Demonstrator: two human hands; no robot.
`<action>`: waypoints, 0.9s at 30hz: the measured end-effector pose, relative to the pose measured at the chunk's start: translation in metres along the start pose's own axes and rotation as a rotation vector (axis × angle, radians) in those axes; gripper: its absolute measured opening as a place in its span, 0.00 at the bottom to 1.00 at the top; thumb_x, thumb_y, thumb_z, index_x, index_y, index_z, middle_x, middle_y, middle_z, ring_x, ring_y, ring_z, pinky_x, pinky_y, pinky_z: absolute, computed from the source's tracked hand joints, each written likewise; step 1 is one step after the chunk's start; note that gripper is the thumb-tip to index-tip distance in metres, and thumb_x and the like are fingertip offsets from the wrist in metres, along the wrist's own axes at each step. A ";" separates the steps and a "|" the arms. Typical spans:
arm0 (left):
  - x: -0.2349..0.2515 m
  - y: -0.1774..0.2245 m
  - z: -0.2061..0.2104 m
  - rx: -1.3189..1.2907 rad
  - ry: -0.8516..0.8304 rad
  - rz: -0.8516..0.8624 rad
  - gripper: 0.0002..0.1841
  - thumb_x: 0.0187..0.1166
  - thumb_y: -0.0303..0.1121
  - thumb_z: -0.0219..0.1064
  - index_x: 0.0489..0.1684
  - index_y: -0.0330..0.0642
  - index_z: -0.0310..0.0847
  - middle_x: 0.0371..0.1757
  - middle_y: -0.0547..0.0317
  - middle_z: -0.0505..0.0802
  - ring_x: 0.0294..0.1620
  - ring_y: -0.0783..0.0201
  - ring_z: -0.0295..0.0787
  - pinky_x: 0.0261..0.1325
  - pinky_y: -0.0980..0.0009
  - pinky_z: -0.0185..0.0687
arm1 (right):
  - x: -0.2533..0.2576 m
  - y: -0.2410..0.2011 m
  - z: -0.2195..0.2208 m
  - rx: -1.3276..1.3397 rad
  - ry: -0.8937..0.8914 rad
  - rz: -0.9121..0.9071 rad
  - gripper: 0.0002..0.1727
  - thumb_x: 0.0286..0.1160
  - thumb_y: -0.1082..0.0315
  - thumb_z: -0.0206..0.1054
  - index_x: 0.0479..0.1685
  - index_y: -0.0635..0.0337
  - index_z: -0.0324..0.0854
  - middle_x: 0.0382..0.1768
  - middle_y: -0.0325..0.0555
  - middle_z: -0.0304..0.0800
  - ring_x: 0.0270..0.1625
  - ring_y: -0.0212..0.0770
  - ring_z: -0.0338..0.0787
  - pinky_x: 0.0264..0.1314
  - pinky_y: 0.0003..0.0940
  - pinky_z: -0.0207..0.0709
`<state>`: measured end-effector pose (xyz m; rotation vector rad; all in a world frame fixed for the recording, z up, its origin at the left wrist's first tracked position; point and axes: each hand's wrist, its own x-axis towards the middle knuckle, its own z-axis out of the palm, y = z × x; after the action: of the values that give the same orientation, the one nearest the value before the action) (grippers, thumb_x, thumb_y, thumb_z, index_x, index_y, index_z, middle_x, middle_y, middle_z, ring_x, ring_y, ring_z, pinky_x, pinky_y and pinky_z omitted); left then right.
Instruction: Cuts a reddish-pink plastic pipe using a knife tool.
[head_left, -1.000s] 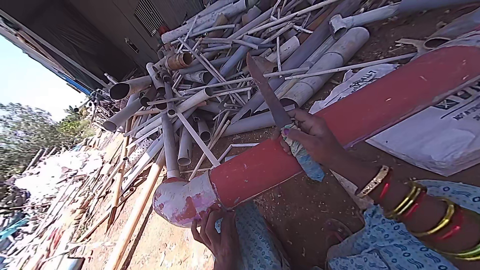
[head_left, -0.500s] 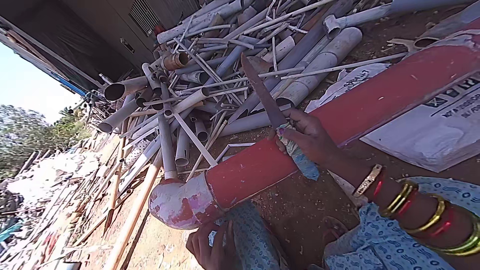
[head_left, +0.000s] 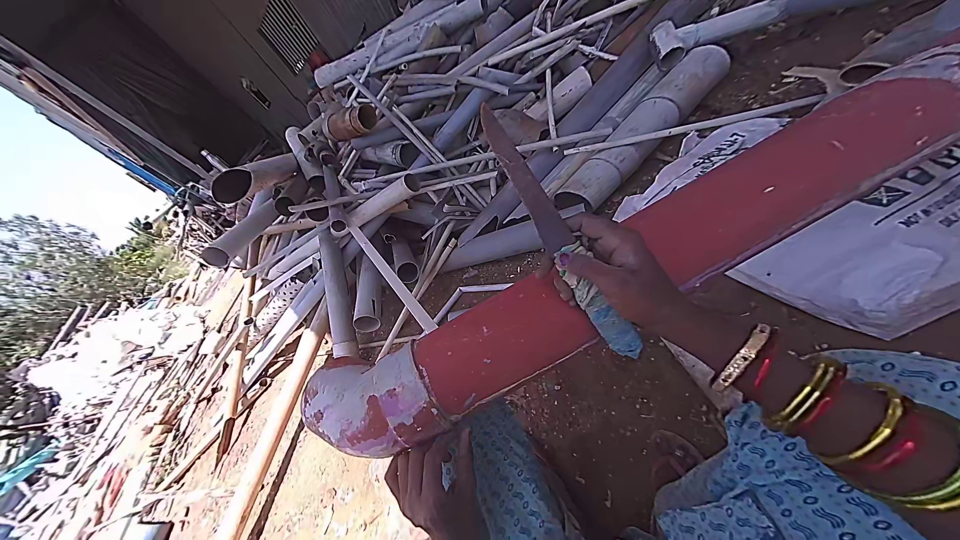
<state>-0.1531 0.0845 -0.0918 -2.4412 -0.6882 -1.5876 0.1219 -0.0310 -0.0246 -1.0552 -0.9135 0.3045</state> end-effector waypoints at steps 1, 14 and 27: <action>0.000 0.000 0.001 0.009 0.003 -0.002 0.15 0.69 0.43 0.73 0.20 0.40 0.85 0.18 0.62 0.82 0.28 0.68 0.77 0.54 0.70 0.65 | 0.000 0.000 0.000 0.001 0.004 0.003 0.12 0.81 0.74 0.52 0.59 0.61 0.73 0.35 0.35 0.90 0.22 0.23 0.84 0.22 0.16 0.79; -0.002 0.005 0.009 -0.009 0.053 -0.020 0.12 0.68 0.37 0.70 0.18 0.40 0.85 0.17 0.62 0.80 0.27 0.70 0.76 0.59 0.69 0.63 | -0.001 -0.001 0.000 -0.007 0.017 0.000 0.13 0.81 0.77 0.51 0.58 0.61 0.73 0.32 0.33 0.88 0.21 0.23 0.83 0.23 0.15 0.79; -0.009 0.007 0.011 -0.085 0.041 -0.030 0.11 0.71 0.38 0.69 0.24 0.42 0.80 0.21 0.64 0.84 0.31 0.74 0.79 0.65 0.69 0.61 | -0.002 -0.002 -0.001 -0.011 0.011 0.014 0.12 0.81 0.76 0.51 0.58 0.61 0.73 0.34 0.35 0.90 0.21 0.23 0.83 0.23 0.15 0.79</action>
<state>-0.1435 0.0800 -0.1034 -2.4605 -0.6672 -1.7075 0.1210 -0.0338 -0.0243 -1.0729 -0.8990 0.3054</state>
